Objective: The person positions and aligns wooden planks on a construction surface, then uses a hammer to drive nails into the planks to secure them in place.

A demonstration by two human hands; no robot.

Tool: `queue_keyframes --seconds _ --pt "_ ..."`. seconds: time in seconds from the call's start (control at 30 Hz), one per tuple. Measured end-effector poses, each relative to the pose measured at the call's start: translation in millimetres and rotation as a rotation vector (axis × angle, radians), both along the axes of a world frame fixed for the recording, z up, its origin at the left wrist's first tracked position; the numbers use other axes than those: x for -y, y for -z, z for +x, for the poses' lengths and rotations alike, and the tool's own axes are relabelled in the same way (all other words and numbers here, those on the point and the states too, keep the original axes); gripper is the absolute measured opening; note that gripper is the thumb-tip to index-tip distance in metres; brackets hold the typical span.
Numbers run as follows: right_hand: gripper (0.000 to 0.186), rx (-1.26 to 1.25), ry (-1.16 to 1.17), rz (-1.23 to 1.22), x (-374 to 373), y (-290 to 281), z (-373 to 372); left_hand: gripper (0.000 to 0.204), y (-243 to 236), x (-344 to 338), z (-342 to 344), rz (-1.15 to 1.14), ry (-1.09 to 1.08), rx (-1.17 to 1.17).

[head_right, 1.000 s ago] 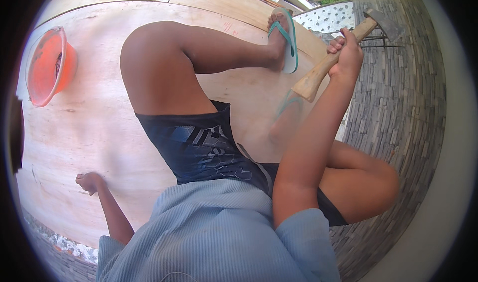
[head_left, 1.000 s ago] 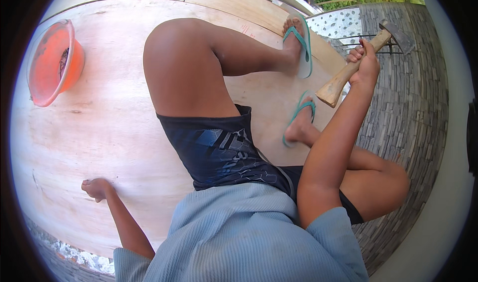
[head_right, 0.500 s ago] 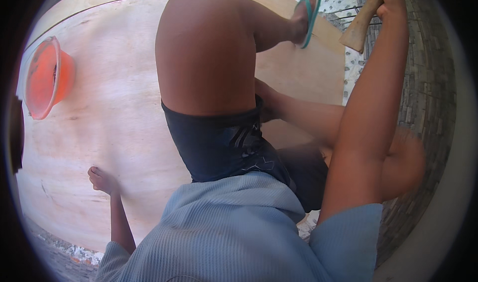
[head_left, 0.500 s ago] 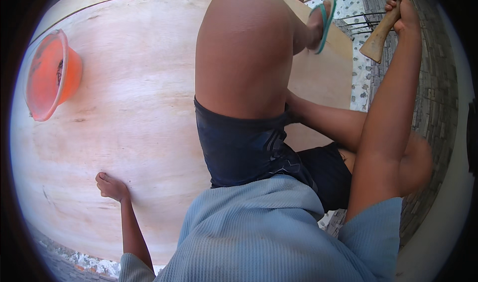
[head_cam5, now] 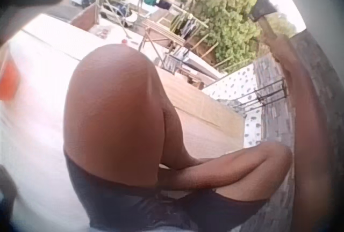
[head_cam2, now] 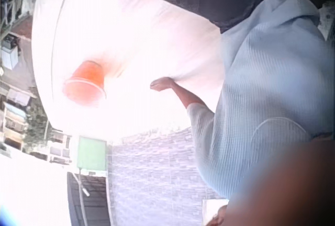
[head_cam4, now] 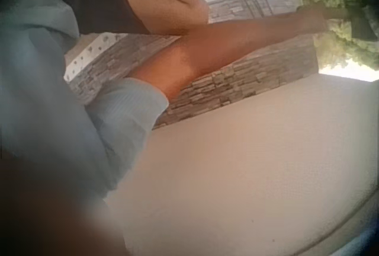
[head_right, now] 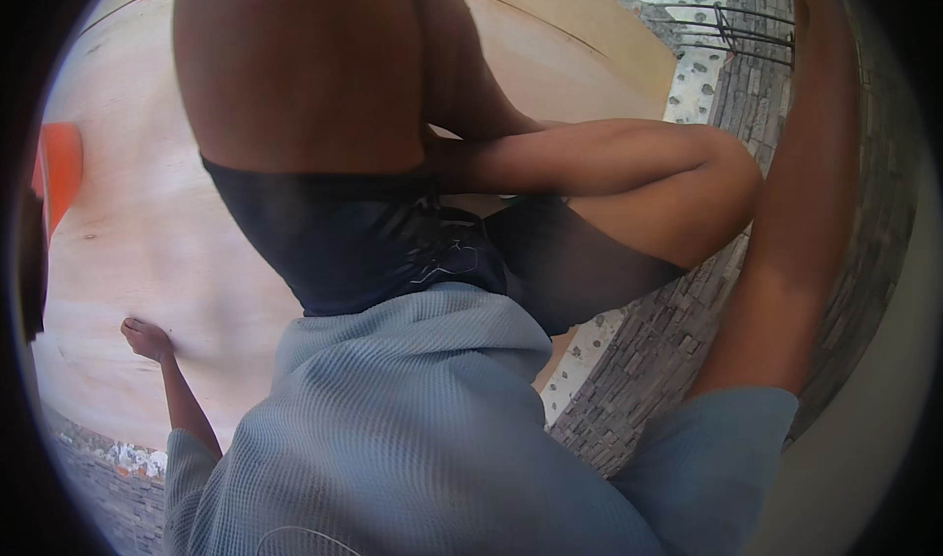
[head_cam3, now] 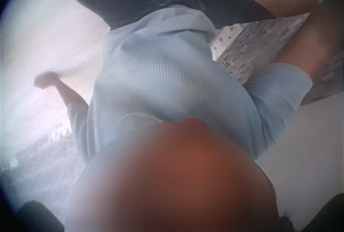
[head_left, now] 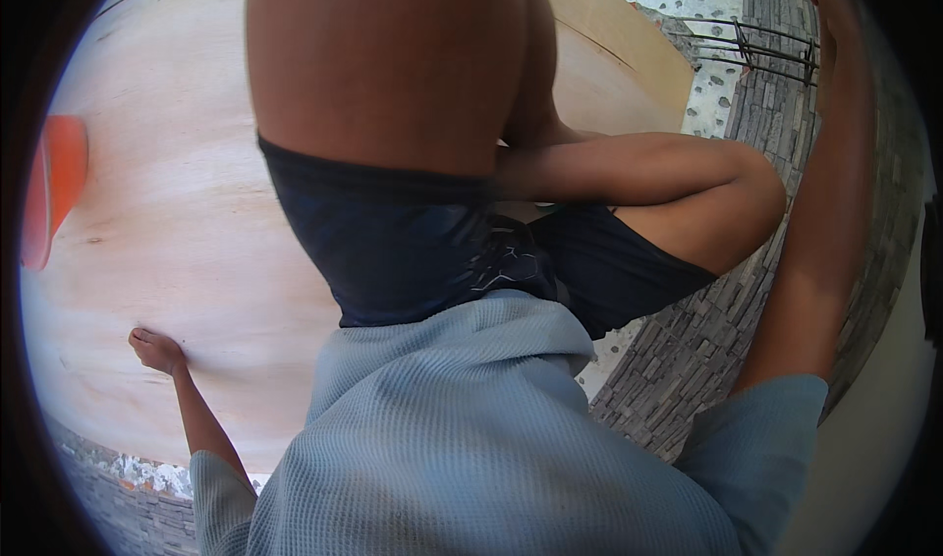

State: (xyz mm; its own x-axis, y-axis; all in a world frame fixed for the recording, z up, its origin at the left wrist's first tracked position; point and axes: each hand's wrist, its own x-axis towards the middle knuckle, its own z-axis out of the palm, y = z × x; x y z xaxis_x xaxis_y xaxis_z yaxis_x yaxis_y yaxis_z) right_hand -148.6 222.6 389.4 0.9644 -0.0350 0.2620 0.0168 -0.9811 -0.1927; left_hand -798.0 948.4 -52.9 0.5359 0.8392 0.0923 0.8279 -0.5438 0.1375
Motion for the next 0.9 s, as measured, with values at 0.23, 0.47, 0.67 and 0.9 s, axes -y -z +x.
queue_keyframes --seconds 0.23,0.47,0.67,0.9 --pt "0.037 -0.271 -0.051 -0.038 153.2 88.8 -23.0 0.045 -50.4 57.4 157.3 -0.155 -0.104 0.23" --pt "0.039 -0.648 -0.047 0.378 232.4 191.6 -39.9 0.032 -230.6 251.2 618.3 -0.436 1.172 0.344" --pt "0.036 -0.451 -0.162 0.627 242.1 266.2 -29.5 0.027 -148.7 538.1 764.4 -0.64 1.656 -0.133" --pt "0.061 -0.585 -0.145 0.546 235.7 330.3 -16.5 0.034 -58.3 589.1 726.9 -0.779 1.401 -0.259"
